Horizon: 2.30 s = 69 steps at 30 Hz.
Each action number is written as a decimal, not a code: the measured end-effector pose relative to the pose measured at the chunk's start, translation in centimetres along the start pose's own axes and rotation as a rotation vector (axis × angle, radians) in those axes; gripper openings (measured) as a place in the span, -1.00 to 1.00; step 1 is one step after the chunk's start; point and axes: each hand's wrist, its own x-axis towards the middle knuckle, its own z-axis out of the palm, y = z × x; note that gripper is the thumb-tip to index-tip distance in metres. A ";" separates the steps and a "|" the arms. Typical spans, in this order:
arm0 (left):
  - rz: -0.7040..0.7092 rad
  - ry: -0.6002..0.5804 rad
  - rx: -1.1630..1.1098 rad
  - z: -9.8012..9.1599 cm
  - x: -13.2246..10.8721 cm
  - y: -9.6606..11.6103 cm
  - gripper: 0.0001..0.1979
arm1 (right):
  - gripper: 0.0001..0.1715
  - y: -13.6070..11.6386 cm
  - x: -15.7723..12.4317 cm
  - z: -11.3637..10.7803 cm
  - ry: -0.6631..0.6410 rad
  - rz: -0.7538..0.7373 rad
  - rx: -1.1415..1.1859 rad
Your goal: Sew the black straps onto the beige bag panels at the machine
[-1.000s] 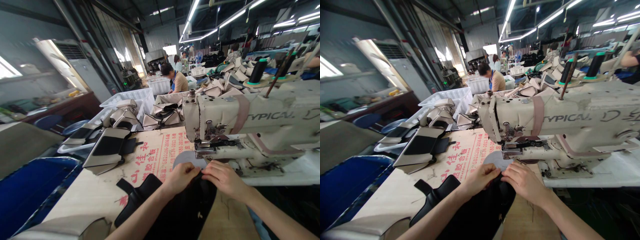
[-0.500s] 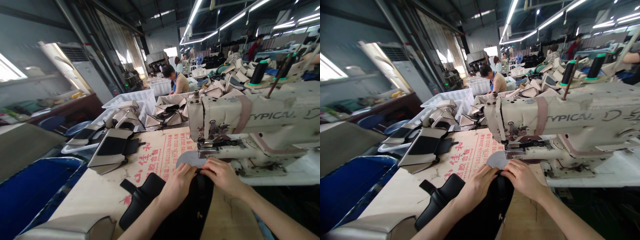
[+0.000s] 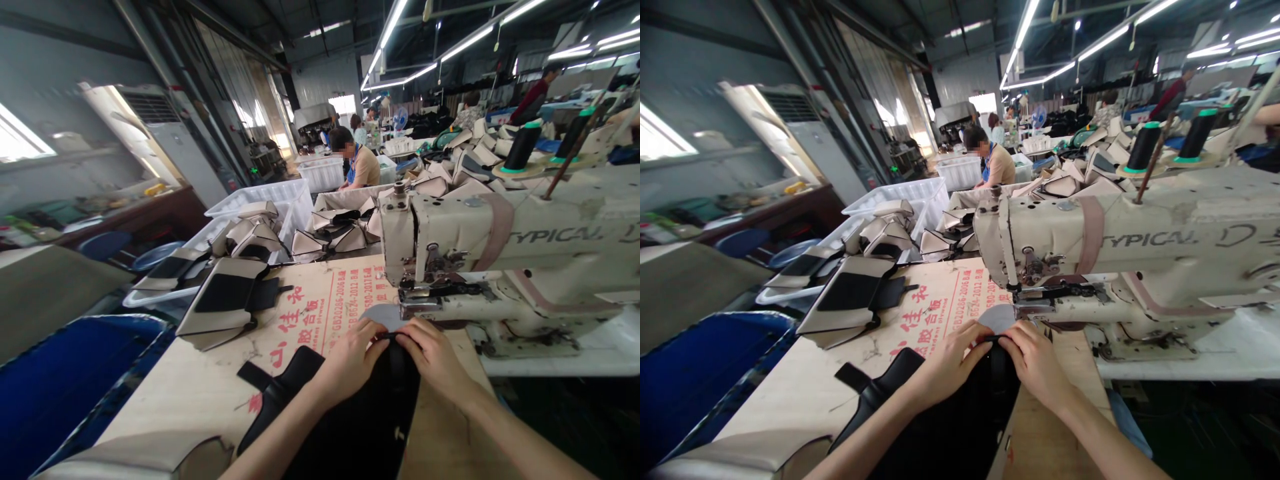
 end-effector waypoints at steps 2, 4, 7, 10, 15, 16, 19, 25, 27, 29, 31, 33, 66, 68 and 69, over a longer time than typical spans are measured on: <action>0.001 -0.099 0.051 -0.9 -0.3 -0.4 -0.59 | -0.81 0.0 0.7 -0.8 -0.035 -0.048 -0.018; -0.011 -0.212 0.089 -1.5 -0.6 -0.6 -0.45 | -0.81 0.1 1.6 -2.0 -0.121 -0.124 -0.023; -0.040 -0.331 0.078 -1.5 -0.7 -0.8 -0.43 | -0.79 0.6 2.4 -3.6 -0.276 -0.196 -0.003; -0.047 -0.354 0.050 -1.0 -0.1 -0.9 -0.45 | -0.75 1.6 2.2 -3.9 -0.305 -0.136 0.016; 0.041 -0.205 -0.095 -0.2 0.3 -0.7 -0.51 | -0.75 2.2 1.2 -3.1 -0.291 -0.048 -0.017; 0.058 -0.168 -0.120 0.0 0.3 -0.6 -0.56 | -0.75 2.1 1.2 -3.0 -0.290 -0.046 -0.030; 0.069 -0.068 -0.148 0.8 0.3 -0.3 -0.67 | -0.75 1.8 1.2 -2.9 -0.274 -0.038 -0.049; 0.051 0.036 -0.109 2.0 0.8 -0.5 -0.73 | -0.74 1.6 1.5 -2.9 -0.244 -0.005 -0.029; 0.016 0.036 -0.097 1.9 1.1 -0.5 -0.75 | -0.76 1.6 1.6 -2.9 -0.254 0.014 -0.002; -0.021 0.022 -0.104 1.7 1.3 -0.3 -0.75 | -0.77 1.7 1.6 -3.0 -0.271 0.026 0.026; -0.044 0.013 -0.122 1.6 1.4 -0.2 -0.75 | -0.77 1.6 1.6 -3.0 -0.279 0.030 0.028; -0.059 0.020 -0.135 1.7 1.6 -0.1 -0.74 | -0.77 1.6 1.6 -2.8 -0.259 0.021 -0.012; 0.092 -0.524 0.017 -1.5 2.5 -3.5 -0.69 | -0.68 1.7 0.9 -1.6 -0.160 -0.086 -0.079; 0.101 -0.554 -0.007 -2.2 2.7 -3.8 -0.81 | -0.68 1.7 0.8 -1.7 -0.137 -0.019 -0.018; 0.087 -0.552 -0.015 -2.4 2.8 -4.0 -0.80 | -0.68 1.7 0.8 -1.8 -0.121 0.018 0.014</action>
